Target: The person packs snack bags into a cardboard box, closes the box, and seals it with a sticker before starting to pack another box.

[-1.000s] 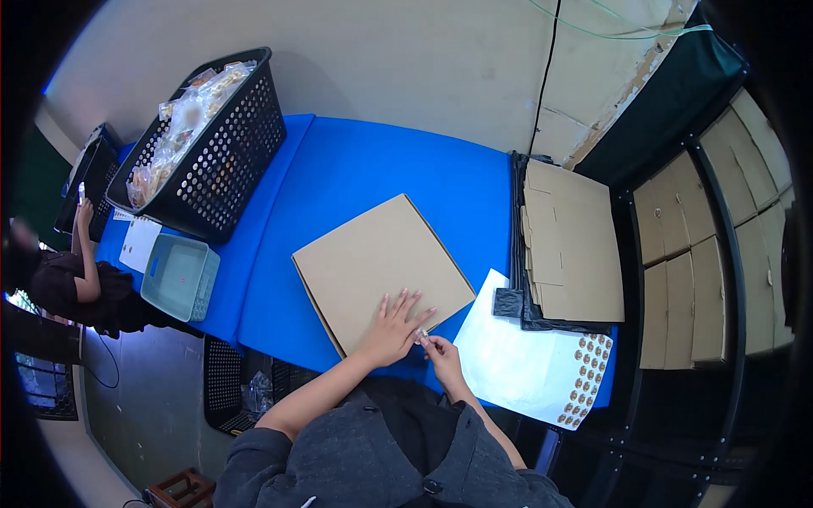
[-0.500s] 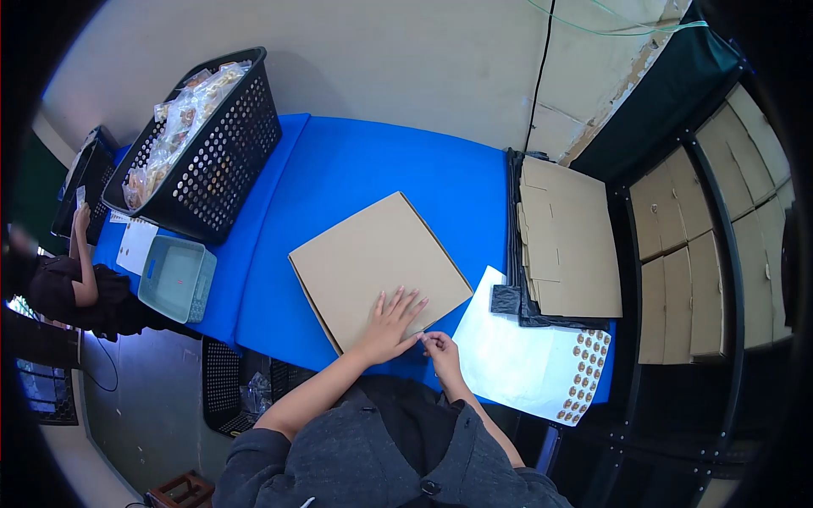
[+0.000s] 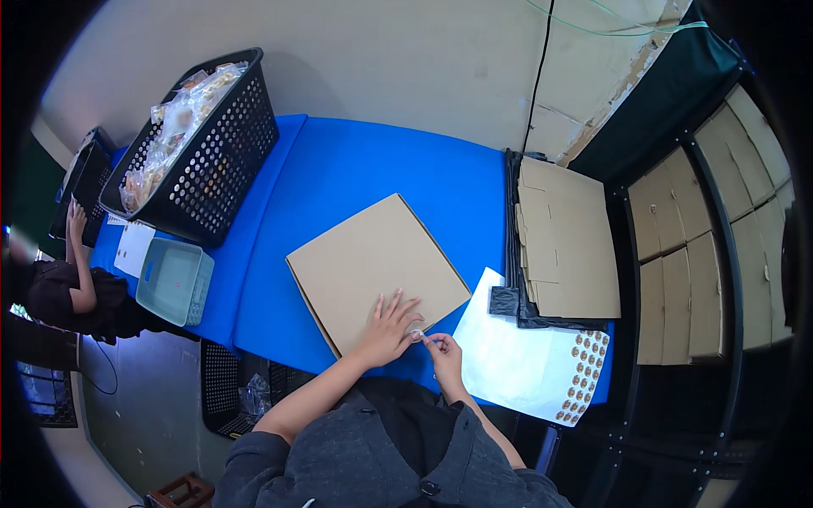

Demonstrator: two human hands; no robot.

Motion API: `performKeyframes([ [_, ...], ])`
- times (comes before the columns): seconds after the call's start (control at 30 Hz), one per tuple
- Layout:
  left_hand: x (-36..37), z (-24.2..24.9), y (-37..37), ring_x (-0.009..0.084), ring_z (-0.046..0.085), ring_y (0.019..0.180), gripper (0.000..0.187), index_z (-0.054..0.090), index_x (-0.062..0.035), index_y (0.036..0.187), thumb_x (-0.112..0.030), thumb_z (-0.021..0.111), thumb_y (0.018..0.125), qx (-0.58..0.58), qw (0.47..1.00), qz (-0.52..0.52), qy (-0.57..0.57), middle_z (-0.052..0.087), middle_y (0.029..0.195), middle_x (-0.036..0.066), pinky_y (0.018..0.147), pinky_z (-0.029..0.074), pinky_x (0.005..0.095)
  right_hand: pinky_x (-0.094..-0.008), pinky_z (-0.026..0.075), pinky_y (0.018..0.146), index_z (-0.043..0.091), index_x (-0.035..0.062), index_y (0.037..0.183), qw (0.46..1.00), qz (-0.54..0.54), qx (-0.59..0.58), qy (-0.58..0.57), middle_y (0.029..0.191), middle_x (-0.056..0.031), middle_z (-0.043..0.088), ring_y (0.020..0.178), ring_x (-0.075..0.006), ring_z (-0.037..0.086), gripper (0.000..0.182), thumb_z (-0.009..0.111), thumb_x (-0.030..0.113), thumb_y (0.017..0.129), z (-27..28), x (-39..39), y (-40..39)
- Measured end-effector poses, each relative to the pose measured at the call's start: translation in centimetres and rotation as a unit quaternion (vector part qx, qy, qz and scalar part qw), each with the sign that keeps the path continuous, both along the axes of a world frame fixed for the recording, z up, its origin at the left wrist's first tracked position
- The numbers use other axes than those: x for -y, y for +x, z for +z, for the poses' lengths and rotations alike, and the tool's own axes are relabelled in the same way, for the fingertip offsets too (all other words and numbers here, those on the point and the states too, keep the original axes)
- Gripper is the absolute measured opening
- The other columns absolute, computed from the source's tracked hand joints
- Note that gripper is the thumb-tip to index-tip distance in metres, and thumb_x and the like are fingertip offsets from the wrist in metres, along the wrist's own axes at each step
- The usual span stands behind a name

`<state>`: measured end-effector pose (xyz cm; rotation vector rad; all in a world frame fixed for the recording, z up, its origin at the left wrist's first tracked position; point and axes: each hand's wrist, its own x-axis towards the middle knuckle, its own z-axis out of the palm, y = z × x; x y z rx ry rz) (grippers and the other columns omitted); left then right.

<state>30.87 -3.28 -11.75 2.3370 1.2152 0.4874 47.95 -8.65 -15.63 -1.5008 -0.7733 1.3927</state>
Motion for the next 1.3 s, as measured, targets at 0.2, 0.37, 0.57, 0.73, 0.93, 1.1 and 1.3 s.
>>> performKeyframes([
  [0.2,0.2,-1.1,0.0,0.037,0.018,0.142,0.026,0.052,-0.0089,0.108,-0.031,0.052,0.094,0.036,0.999,0.01,0.032,0.039,0.138,0.013,0.112,0.008,0.0621,-0.0204,0.024,0.047,0.058,0.0025,0.085,0.999,-0.03,0.008,0.007,0.055,0.0064,0.041,0.05,-0.0018,0.034,0.016,0.063,0.016,0.092,2.0,0.1,-0.1],
  [0.37,0.2,-1.1,0.0,0.0379,0.018,0.141,0.027,0.049,-0.0069,0.108,-0.028,0.054,0.092,0.042,0.998,0.003,0.042,0.038,0.137,0.014,0.111,0.008,0.064,-0.023,0.031,0.05,0.059,0.0055,0.079,0.996,0.052,0.07,0.009,0.059,0.0034,0.044,0.053,-0.0055,0.039,0.033,0.051,0.032,0.098,1.9,0.1,-1.0],
  [0.57,0.1,-0.9,-0.2,0.0399,0.017,0.142,0.03,0.042,-0.0104,0.111,-0.023,0.057,0.089,0.047,0.998,-0.008,0.032,0.038,0.137,0.015,0.11,0.005,0.0655,-0.0262,0.038,0.057,0.06,0.0,0.083,0.987,0.109,0.11,0.032,0.067,-0.0034,0.055,0.06,-0.0092,0.047,0.036,0.051,0.031,0.098,-0.6,-1.0,-1.2],
  [0.73,0.1,-0.5,-0.3,0.0385,0.014,0.143,0.035,0.046,-0.0107,0.12,-0.025,0.055,0.09,0.024,0.999,-0.022,0.027,0.036,0.14,0.014,0.111,0.005,0.065,-0.026,0.042,0.06,0.062,-0.0052,0.087,0.994,0.096,0.04,0.023,0.073,-0.0075,0.064,0.066,-0.0094,0.055,0.032,0.054,0.025,0.095,0.2,-1.3,-1.1],
  [0.93,0.1,-0.4,-0.4,0.0376,0.012,0.143,0.045,0.046,-0.0119,0.13,-0.03,0.053,0.09,0.004,0.999,-0.027,0.017,0.035,0.142,0.014,0.111,0.004,0.0647,-0.0255,0.042,0.057,0.066,-0.0061,0.085,0.98,0.162,0.107,-0.049,0.072,-0.0068,0.065,0.063,-0.0106,0.057,0.033,0.058,0.026,0.092,0.8,-2.7,-0.3],
  [1.1,0.1,0.2,-0.5,0.0377,0.012,0.143,0.051,0.045,-0.0128,0.132,-0.034,0.056,0.087,0.006,1.0,-0.03,0.008,0.034,0.143,0.013,0.111,0.004,0.0643,-0.0233,0.039,0.053,0.066,-0.0025,0.082,0.991,0.124,0.018,-0.05,0.068,-0.0045,0.062,0.058,-0.0081,0.051,0.034,0.06,0.03,0.092,0.7,-2.5,-0.5],
  [1.3,0.0,-0.2,-0.5,0.0367,0.012,0.143,0.058,0.041,-0.0149,0.136,-0.035,0.059,0.085,-0.016,0.999,-0.026,0.023,0.034,0.143,0.013,0.112,0.004,0.0635,-0.0214,0.037,0.052,0.065,0.0017,0.078,0.99,0.128,-0.012,-0.062,0.062,-0.0001,0.055,0.055,-0.0065,0.046,0.032,0.062,0.031,0.092,1.0,-2.5,-0.3],
])
